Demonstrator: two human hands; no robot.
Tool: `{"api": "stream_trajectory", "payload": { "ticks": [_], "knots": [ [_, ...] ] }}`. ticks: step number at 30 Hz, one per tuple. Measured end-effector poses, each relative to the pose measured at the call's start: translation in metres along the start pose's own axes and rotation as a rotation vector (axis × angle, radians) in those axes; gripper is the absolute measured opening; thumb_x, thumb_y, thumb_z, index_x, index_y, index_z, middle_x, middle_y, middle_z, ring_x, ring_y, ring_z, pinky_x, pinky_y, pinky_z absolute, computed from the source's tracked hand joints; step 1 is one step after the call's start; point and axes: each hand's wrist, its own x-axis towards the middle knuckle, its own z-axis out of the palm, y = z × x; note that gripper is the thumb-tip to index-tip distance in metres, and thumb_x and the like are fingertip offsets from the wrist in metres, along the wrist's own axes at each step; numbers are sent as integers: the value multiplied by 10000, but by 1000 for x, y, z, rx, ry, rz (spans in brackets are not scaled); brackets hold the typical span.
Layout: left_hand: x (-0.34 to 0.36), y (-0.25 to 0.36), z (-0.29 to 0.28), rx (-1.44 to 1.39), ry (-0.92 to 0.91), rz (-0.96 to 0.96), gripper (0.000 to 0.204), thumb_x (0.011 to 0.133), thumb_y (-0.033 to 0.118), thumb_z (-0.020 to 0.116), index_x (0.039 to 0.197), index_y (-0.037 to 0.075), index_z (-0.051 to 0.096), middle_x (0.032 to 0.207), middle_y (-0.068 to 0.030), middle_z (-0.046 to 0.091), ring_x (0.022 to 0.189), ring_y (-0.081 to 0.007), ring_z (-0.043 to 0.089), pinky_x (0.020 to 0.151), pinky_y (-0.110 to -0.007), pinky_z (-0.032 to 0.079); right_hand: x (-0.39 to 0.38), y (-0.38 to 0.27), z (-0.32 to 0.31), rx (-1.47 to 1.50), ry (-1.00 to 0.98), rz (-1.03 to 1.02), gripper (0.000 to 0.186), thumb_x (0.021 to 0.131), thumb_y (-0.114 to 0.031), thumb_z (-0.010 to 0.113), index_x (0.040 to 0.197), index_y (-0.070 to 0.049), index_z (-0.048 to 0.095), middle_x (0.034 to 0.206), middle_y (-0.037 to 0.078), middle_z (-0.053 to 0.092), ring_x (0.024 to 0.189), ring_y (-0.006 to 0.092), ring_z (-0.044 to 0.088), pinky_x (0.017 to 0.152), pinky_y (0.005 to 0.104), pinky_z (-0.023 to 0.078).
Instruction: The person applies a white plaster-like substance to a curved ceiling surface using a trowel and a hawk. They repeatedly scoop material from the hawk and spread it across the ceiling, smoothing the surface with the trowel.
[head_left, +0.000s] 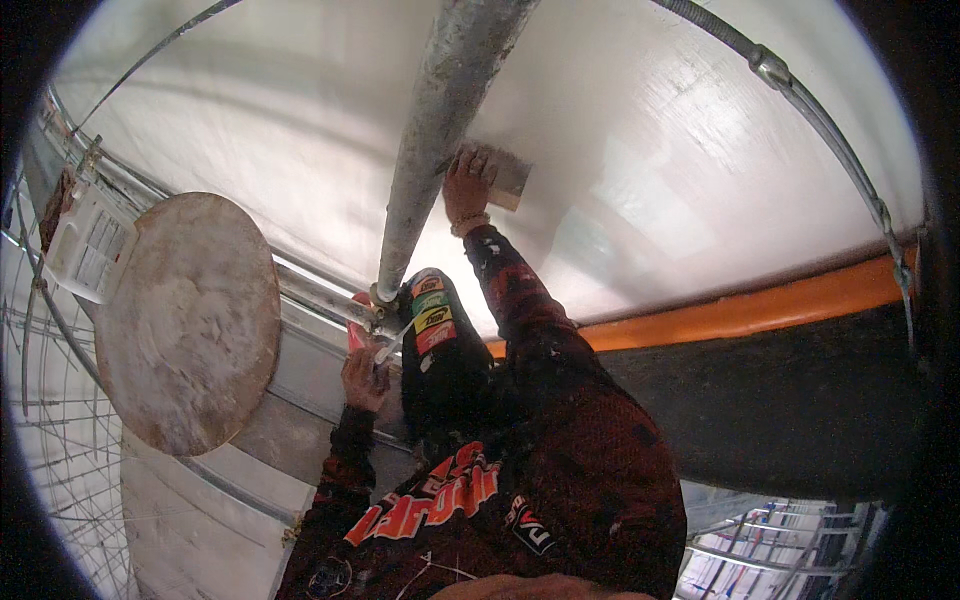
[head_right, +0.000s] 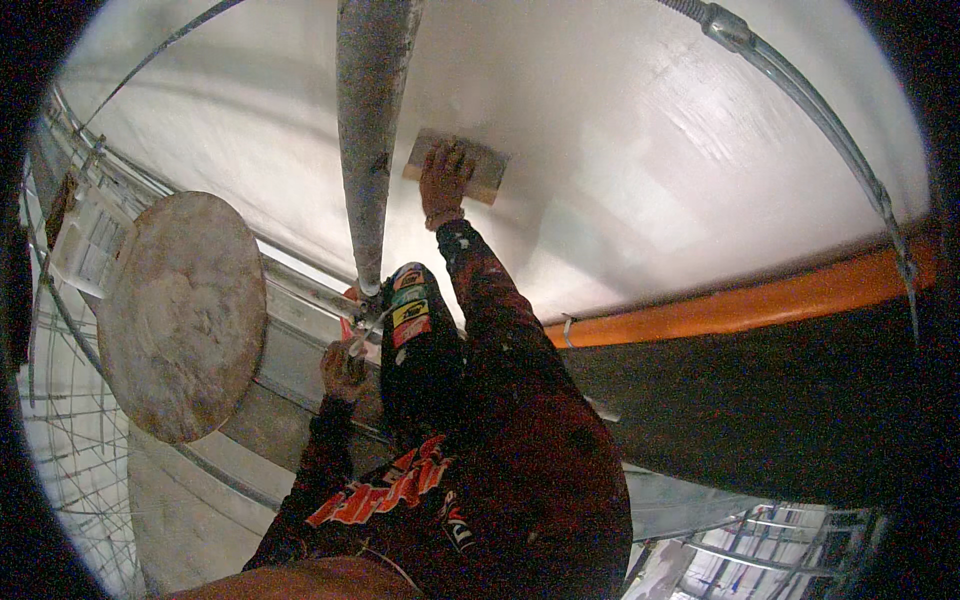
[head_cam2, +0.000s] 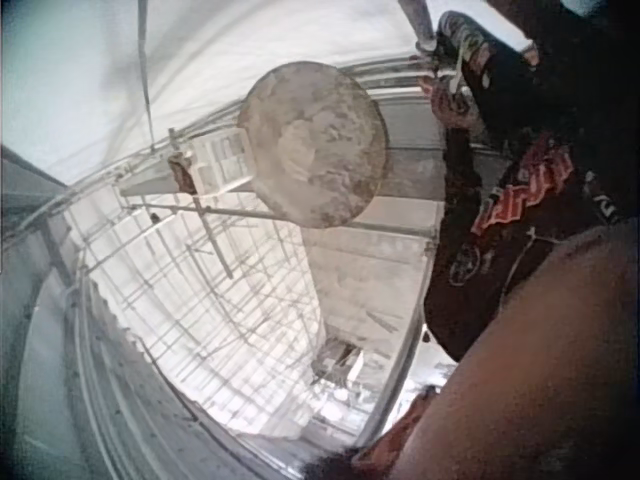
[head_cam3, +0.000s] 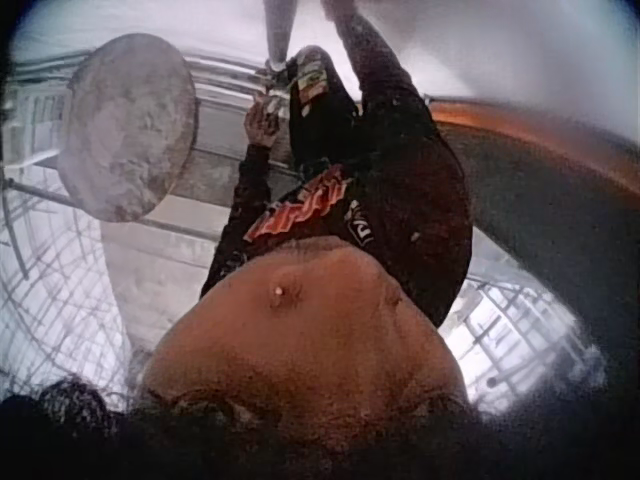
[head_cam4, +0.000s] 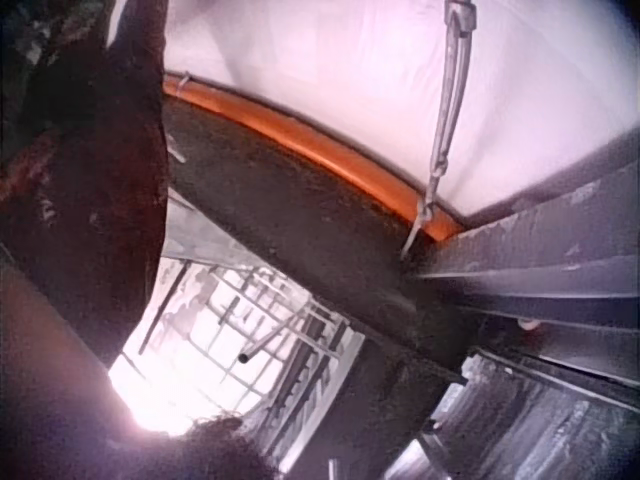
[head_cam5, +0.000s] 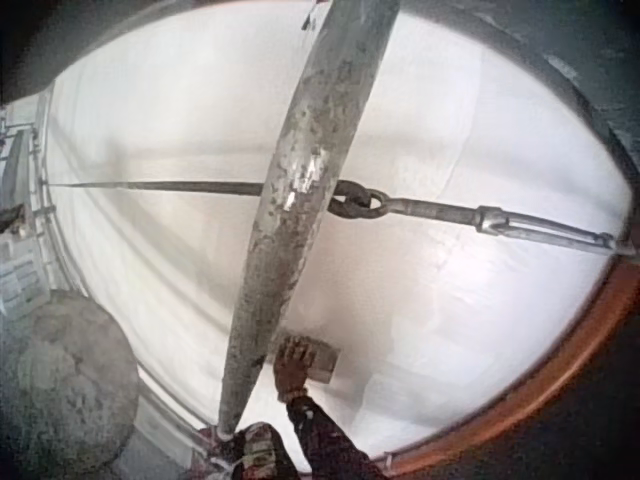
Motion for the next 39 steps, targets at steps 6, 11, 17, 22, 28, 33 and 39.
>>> {"api": "stream_trajectory", "payload": {
  "ticks": [6,11,17,22,28,33,39],
  "knots": [
    [-12,3,-10,121,72,-21,278,847,164,634,1098,52,599,928,-143,631,844,-338,608,716,-435,473,70,28,-127,-160,334,-108,490,889,-214,513,1328,0,481,1311,229,492,1209,404,471,990,633,316],
    [-4,12,-1,142,140,157,271,858,170,618,1096,40,596,952,-153,636,854,-354,611,726,-446,479,188,99,-227,-288,589,-130,484,884,-185,498,1329,3,478,1320,259,480,1227,436,459,1015,587,355],
    [12,9,22,238,173,142,263,873,176,602,1091,29,596,961,-158,636,869,-362,611,728,-455,475,189,80,-170,-327,673,-41,523,878,-224,562,1356,-38,460,1233,217,533,1162,383,517,871,604,424],
    [35,28,-12,18,73,6,263,889,199,583,1092,31,599,938,-148,633,824,-349,601,709,-451,465,70,24,-37,-60,276,-68,494,911,-210,518,1379,-74,438,1311,181,490,1216,345,473,929,637,385],
    [8,14,-38,360,44,75,278,839,168,640,1071,22,597,873,-163,600,759,-357,576,666,-440,451,-75,-13,70,123,-289,34,580,888,-245,547,1415,-71,378,1421,189,399,1312,382,390,1029,628,302],
    [-28,-7,-20,-28,11,-401,289,824,197,670,1007,-8,581,819,-204,572,714,-396,552,653,-464,452,-118,8,45,196,-282,33,594,872,-239,545,1412,-59,374,1376,224,412,1267,403,415,1010,647,300],
    [2,38,0,-43,-47,-380,261,838,165,652,989,-32,570,824,-219,581,740,-422,567,637,-482,467,58,126,-195,-192,421,-77,524,871,-222,552,1374,-125,442,1283,177,484,1177,354,482,901,532,427]
  ]
}}
